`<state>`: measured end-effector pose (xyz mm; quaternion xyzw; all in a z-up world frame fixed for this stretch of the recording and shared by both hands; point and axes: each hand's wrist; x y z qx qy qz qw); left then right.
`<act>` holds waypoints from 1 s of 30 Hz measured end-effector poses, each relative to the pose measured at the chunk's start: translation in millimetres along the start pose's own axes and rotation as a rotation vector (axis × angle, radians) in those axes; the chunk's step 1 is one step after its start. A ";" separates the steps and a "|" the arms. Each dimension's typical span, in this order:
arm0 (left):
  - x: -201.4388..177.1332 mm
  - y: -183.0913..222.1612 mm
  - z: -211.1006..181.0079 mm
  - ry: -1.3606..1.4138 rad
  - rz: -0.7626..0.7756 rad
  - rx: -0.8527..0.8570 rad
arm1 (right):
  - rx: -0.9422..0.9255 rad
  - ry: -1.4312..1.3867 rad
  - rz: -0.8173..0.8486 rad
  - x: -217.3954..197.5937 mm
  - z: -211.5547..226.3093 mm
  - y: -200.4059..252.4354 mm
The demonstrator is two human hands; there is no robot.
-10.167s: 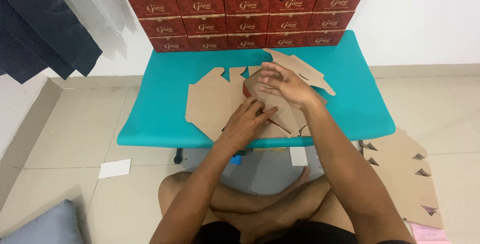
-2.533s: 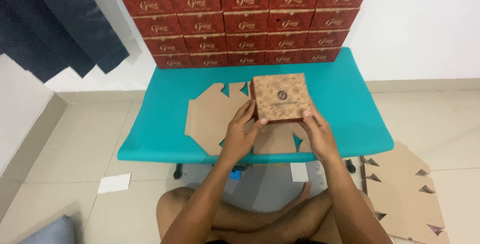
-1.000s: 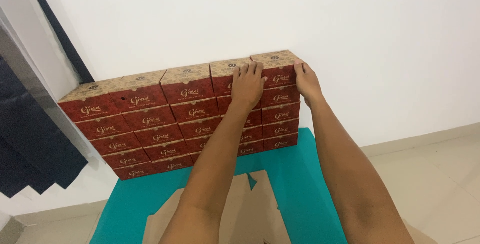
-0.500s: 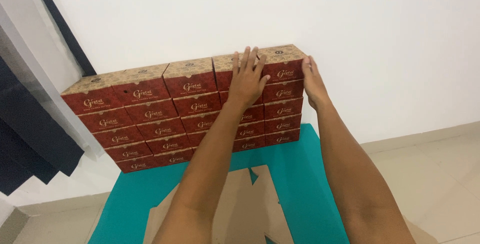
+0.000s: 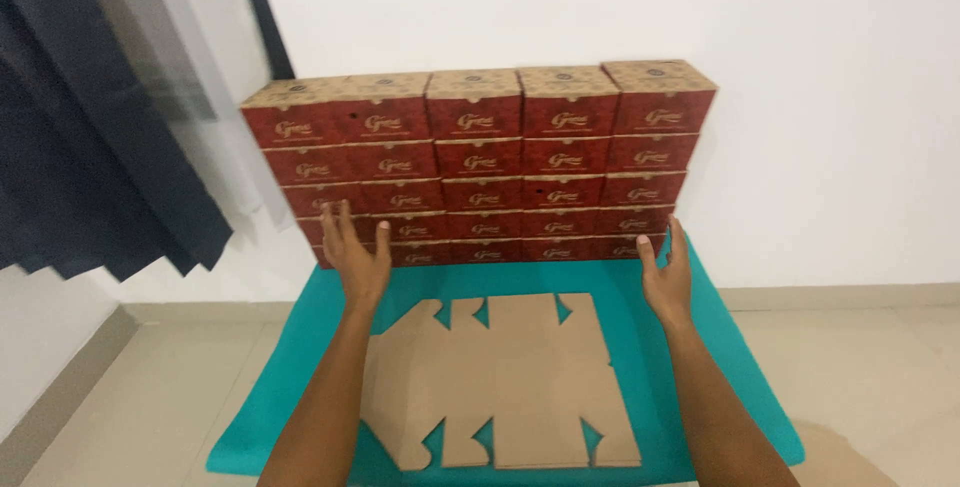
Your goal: The person is folding flat cardboard templates into boxes and stacking them on top of an existing pile on a small stool.
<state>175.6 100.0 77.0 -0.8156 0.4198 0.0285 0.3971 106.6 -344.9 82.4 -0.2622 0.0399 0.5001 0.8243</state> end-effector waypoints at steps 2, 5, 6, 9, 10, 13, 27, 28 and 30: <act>-17.0 -6.8 1.3 -0.020 -0.007 -0.026 | -0.133 0.061 0.011 16.2 27.3 4.1; -28.8 -29.9 -3.9 -0.062 -0.005 0.003 | -0.363 0.164 0.085 52.3 79.1 3.4; -31.3 -40.3 -6.8 -0.090 0.013 0.060 | -0.448 0.207 0.145 66.5 97.9 2.5; -36.6 -78.0 -31.1 -0.116 0.059 0.115 | -0.441 0.242 0.281 88.9 160.3 38.8; -33.9 -87.9 -30.4 -0.121 0.046 0.105 | -0.453 0.239 0.293 94.4 170.5 54.2; -11.5 -116.2 -28.3 -0.168 0.076 0.110 | -0.260 0.342 0.506 111.0 162.1 92.8; 5.4 -160.7 -42.1 -0.494 -0.084 0.295 | -0.195 0.467 0.517 134.9 15.7 106.8; -1.7 -161.4 -52.9 -0.492 -0.084 0.294 | -0.195 0.469 0.517 133.6 20.8 108.0; -16.6 -164.2 -75.0 -0.544 0.192 0.240 | -0.129 0.470 0.527 131.6 31.5 109.0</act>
Point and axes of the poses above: each hand's wrist, its own y-axis away from the middle knuckle, its own x-axis out of the palm, z = x × y, and after that the axes turned 2 degrees about y, right-handed
